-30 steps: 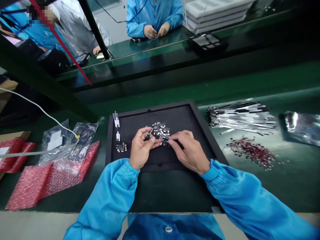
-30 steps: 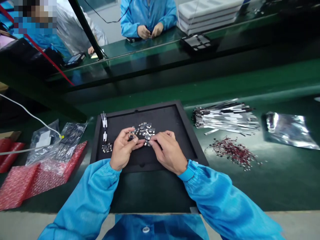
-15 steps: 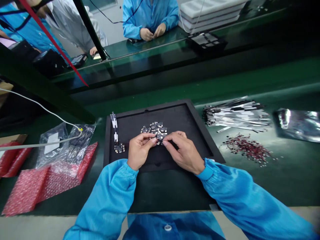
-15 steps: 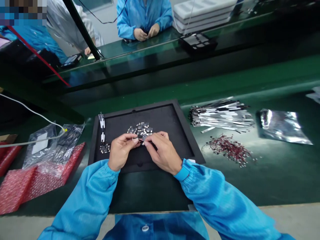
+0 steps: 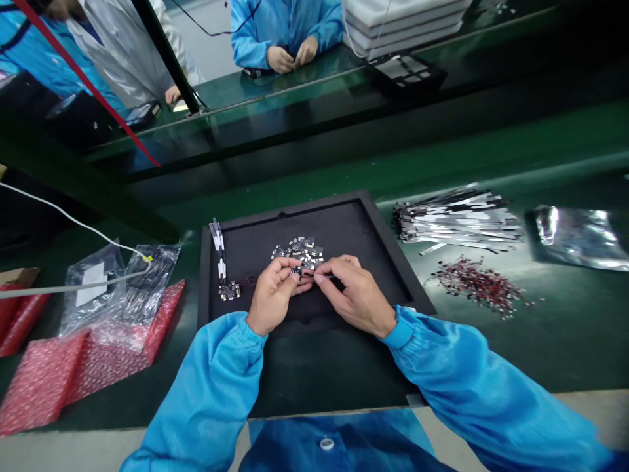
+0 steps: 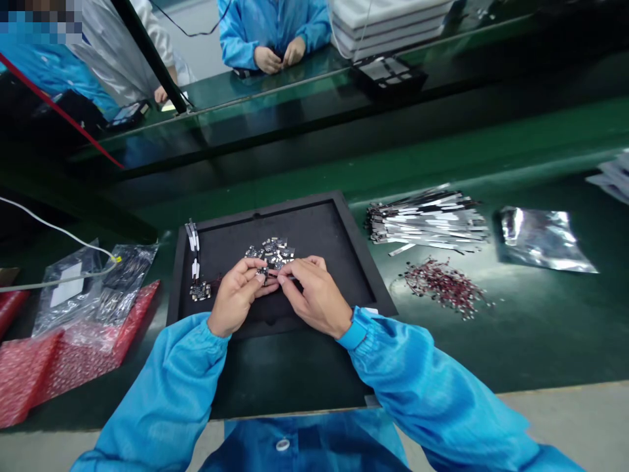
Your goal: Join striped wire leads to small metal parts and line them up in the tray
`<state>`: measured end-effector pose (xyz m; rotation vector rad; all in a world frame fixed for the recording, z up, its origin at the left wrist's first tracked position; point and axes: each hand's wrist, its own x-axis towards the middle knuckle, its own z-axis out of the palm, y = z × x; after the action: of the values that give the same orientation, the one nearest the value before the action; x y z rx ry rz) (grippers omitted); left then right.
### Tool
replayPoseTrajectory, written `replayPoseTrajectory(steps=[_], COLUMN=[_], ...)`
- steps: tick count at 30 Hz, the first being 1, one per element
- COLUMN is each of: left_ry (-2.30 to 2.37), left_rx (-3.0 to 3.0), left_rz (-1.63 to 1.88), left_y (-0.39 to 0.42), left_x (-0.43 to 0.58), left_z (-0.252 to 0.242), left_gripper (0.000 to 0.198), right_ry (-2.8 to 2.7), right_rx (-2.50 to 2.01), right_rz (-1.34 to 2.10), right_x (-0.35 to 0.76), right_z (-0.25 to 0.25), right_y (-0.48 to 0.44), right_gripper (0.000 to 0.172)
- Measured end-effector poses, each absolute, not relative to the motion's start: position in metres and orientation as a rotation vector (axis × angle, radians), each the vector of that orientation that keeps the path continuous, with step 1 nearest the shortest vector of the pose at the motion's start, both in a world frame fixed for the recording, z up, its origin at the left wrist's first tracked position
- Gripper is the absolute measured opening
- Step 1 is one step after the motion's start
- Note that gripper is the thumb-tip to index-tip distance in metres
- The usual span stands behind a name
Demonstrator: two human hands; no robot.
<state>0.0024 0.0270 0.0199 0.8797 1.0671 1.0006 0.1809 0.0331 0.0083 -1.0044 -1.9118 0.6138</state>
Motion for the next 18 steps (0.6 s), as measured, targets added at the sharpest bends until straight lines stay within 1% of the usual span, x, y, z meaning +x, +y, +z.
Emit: replayPoseTrajectory(steps=[10, 18], left_ry=[1.109, 1.158], left_rx=[1.002, 1.037], left_rz=[0.967, 0.991], left_y=[0.0259, 0.0248], left_x=[0.0045, 0.0051], left_z=[0.0246, 0.0214], left_gripper=[0.026, 0.027], right_ry=[-1.917, -1.919], right_rx=[-0.980, -0.985], right_rz=[0.587, 0.585], right_x=[0.1816, 0.1809], right_z=[0.0053, 0.0068], right_y=[0.0327, 0.0334], right_gripper=[0.011, 0.011])
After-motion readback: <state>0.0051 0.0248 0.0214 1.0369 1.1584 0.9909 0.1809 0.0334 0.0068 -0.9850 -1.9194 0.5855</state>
